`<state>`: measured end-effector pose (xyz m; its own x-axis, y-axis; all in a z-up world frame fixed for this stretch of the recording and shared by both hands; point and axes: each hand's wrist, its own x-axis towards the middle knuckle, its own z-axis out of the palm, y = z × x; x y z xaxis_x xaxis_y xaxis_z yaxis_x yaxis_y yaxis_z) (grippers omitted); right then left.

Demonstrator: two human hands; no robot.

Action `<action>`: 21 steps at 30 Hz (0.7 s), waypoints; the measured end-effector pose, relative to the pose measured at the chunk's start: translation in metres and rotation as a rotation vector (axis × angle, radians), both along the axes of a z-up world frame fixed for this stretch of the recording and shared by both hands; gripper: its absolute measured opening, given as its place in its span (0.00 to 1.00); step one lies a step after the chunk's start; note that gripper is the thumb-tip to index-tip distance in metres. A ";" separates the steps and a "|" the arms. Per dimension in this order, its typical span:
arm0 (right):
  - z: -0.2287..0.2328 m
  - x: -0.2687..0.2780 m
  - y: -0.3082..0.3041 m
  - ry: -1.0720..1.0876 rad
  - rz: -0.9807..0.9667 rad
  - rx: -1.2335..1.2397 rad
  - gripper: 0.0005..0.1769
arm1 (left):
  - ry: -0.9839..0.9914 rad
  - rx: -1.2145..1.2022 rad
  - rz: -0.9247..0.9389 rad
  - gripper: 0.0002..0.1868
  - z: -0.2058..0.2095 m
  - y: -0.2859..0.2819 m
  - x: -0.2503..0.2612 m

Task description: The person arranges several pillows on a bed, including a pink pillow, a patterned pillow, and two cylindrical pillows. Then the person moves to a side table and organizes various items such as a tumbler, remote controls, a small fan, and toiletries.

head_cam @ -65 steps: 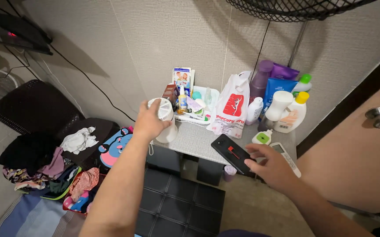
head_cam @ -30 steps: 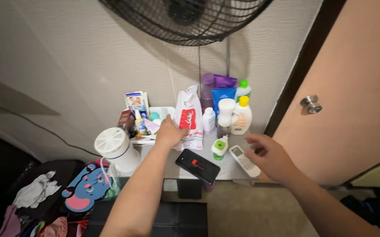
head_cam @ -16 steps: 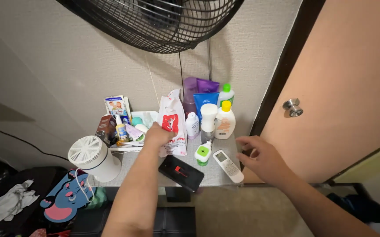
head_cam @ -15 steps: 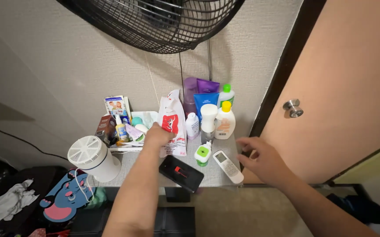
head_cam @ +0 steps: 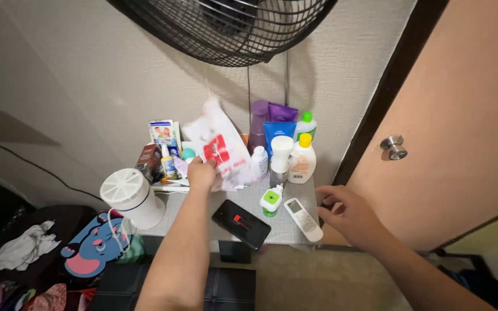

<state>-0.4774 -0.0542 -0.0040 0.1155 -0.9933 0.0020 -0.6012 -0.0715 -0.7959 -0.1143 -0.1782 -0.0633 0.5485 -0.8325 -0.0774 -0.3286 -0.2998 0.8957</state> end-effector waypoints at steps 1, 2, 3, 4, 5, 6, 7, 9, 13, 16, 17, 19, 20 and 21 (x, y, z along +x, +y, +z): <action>-0.002 0.002 -0.001 -0.013 0.007 -0.003 0.29 | 0.058 -0.053 0.038 0.24 0.021 0.015 -0.009; -0.004 0.003 -0.002 -0.026 0.013 -0.005 0.29 | 0.116 -0.107 0.076 0.24 0.042 0.029 -0.017; -0.003 0.006 -0.001 -0.027 0.019 -0.008 0.29 | 0.114 -0.110 0.082 0.24 0.040 0.029 -0.010; -0.002 0.008 0.000 -0.046 0.016 0.007 0.30 | 0.085 -0.105 0.088 0.23 0.038 0.029 -0.004; -0.001 0.011 0.001 -0.064 0.013 0.022 0.31 | 0.056 -0.101 0.092 0.23 0.037 0.029 0.004; -0.006 0.012 0.000 -0.066 0.019 0.018 0.31 | 0.054 -0.104 0.098 0.23 0.045 0.036 0.002; -0.011 0.014 -0.001 -0.074 0.015 0.014 0.31 | 0.115 -0.155 0.100 0.22 0.052 0.044 0.000; -0.010 0.022 0.002 -0.084 0.016 0.009 0.31 | 0.173 -0.208 0.106 0.21 0.065 0.061 -0.003; 0.020 0.049 0.013 -0.104 0.076 0.072 0.32 | 0.152 -0.242 0.044 0.21 0.058 0.080 0.004; 0.023 0.065 0.007 -0.111 0.121 0.148 0.37 | 0.135 -0.211 -0.007 0.21 0.032 0.094 0.006; 0.020 0.070 0.003 -0.131 0.144 0.167 0.41 | 0.141 -0.174 -0.041 0.20 0.025 0.099 0.005; 0.019 0.085 0.007 -0.141 0.174 0.180 0.41 | 0.176 -0.154 -0.077 0.19 0.027 0.126 -0.011; 0.019 0.092 0.009 -0.148 0.199 0.192 0.41 | 0.215 -0.134 -0.118 0.18 0.028 0.139 -0.020; 0.023 0.099 0.013 -0.148 0.201 0.196 0.41 | 0.214 -0.130 -0.116 0.18 0.029 0.147 -0.025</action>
<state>-0.3789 -0.0407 0.0192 0.3219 -0.9339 -0.1557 -0.4668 -0.0136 -0.8842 -0.1397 -0.0312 -0.0342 0.4315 -0.8994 -0.0695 -0.1528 -0.1488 0.9770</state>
